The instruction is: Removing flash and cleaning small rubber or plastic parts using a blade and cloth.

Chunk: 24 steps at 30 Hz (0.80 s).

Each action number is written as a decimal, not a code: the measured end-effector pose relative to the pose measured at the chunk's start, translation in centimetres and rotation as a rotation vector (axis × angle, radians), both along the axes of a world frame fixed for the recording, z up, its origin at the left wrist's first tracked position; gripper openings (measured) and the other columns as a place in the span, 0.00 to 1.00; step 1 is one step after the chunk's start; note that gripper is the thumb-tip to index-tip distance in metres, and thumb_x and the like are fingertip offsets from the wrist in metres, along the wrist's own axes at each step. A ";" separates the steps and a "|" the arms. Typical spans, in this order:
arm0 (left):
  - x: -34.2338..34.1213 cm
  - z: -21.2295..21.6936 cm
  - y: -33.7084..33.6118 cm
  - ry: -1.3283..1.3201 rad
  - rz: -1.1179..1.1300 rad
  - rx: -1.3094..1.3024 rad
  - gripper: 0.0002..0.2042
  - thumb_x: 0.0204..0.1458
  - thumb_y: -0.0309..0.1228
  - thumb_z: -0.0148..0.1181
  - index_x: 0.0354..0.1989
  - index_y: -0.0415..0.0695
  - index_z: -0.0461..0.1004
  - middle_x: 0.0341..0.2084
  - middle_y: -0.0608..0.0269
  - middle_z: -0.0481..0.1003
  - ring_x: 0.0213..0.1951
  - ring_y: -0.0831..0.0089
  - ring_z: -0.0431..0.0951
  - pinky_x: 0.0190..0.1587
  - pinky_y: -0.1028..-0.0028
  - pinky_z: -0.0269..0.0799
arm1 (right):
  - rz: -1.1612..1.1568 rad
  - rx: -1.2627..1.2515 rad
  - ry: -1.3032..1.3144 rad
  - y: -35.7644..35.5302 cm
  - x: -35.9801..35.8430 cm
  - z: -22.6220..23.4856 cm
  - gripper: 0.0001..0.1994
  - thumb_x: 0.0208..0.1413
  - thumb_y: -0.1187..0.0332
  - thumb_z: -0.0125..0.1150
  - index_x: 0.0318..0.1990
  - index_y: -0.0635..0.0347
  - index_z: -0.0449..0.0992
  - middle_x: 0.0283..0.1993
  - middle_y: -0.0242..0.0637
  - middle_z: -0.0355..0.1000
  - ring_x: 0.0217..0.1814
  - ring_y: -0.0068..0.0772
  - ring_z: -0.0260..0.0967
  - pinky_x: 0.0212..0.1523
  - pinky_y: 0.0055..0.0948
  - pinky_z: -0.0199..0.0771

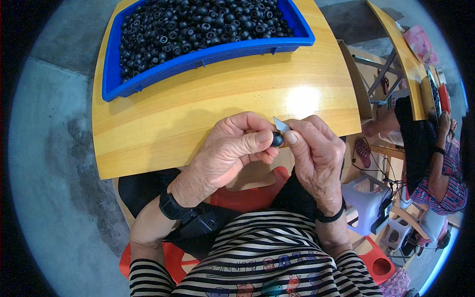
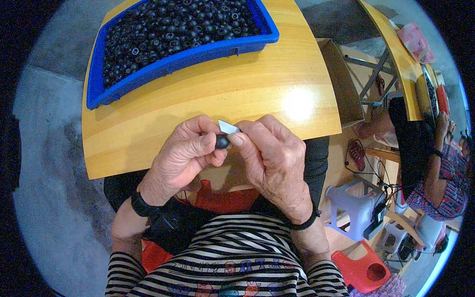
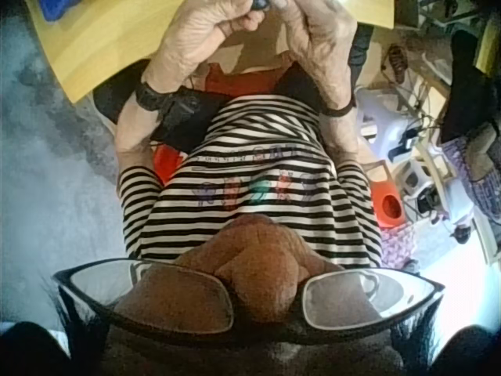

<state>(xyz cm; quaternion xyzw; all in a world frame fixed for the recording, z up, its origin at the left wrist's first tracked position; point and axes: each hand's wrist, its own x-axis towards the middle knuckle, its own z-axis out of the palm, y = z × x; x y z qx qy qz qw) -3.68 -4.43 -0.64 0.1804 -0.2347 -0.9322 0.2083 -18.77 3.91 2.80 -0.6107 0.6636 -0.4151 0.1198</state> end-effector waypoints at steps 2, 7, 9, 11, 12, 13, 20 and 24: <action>-0.1 -0.1 -0.3 0.019 -0.005 -0.017 0.08 0.48 0.30 0.60 0.34 0.41 0.70 0.29 0.60 0.75 0.28 0.76 0.76 0.31 0.81 0.75 | 0.004 0.024 -0.021 -0.2 -0.5 -0.2 0.06 0.49 0.71 0.60 0.32 0.66 0.74 0.20 0.40 0.65 0.21 0.35 0.64 0.22 0.28 0.63; 0.0 0.1 -0.7 -0.002 0.034 -0.065 0.09 0.49 0.28 0.60 0.37 0.41 0.70 0.31 0.61 0.75 0.29 0.76 0.76 0.32 0.81 0.75 | 0.016 -0.037 -0.346 0.0 -1.3 -0.8 0.10 0.47 0.68 0.64 0.34 0.65 0.75 0.21 0.34 0.64 0.23 0.24 0.60 0.23 0.23 0.60; -0.2 0.2 -0.6 -0.020 0.028 -0.059 0.10 0.48 0.28 0.60 0.38 0.41 0.69 0.31 0.61 0.75 0.29 0.76 0.76 0.32 0.81 0.75 | 0.021 0.004 -0.346 0.2 -1.0 -0.2 0.12 0.45 0.67 0.65 0.34 0.65 0.75 0.22 0.32 0.64 0.24 0.23 0.59 0.24 0.22 0.59; -0.3 0.1 -0.5 -0.037 0.021 -0.055 0.11 0.48 0.27 0.60 0.39 0.41 0.69 0.32 0.61 0.74 0.29 0.76 0.76 0.32 0.81 0.75 | 0.029 -0.017 -0.312 -0.1 -0.1 0.0 0.14 0.40 0.66 0.69 0.33 0.63 0.75 0.23 0.31 0.65 0.24 0.22 0.59 0.25 0.21 0.59; -0.4 0.0 -0.4 -0.016 0.027 -0.033 0.12 0.48 0.26 0.60 0.41 0.41 0.68 0.32 0.61 0.75 0.30 0.75 0.77 0.33 0.80 0.75 | 0.026 -0.018 -0.310 -0.2 0.1 -0.2 0.14 0.40 0.66 0.69 0.33 0.63 0.75 0.23 0.31 0.65 0.24 0.22 0.59 0.25 0.21 0.59; -0.5 0.0 -0.4 0.006 0.032 -0.012 0.13 0.48 0.24 0.60 0.43 0.40 0.68 0.32 0.61 0.75 0.31 0.74 0.77 0.34 0.80 0.76 | 0.044 -0.041 -0.301 -0.3 0.2 -0.4 0.13 0.40 0.66 0.69 0.31 0.63 0.75 0.24 0.31 0.66 0.25 0.22 0.59 0.26 0.21 0.60; -0.3 0.2 -0.1 0.020 -0.015 -0.025 0.14 0.47 0.24 0.61 0.42 0.41 0.67 0.31 0.60 0.74 0.29 0.74 0.77 0.32 0.80 0.75 | 0.124 0.081 -0.763 0.2 -0.2 -0.8 0.04 0.50 0.72 0.61 0.29 0.63 0.74 0.26 0.30 0.67 0.29 0.20 0.61 0.31 0.21 0.62; -0.1 0.4 -0.1 -0.009 -0.016 -0.029 0.14 0.47 0.24 0.61 0.42 0.41 0.67 0.30 0.61 0.74 0.29 0.74 0.77 0.31 0.81 0.75 | 0.104 -0.016 -0.678 0.2 0.4 -2.1 0.06 0.50 0.71 0.59 0.33 0.64 0.73 0.26 0.32 0.64 0.28 0.22 0.60 0.31 0.21 0.62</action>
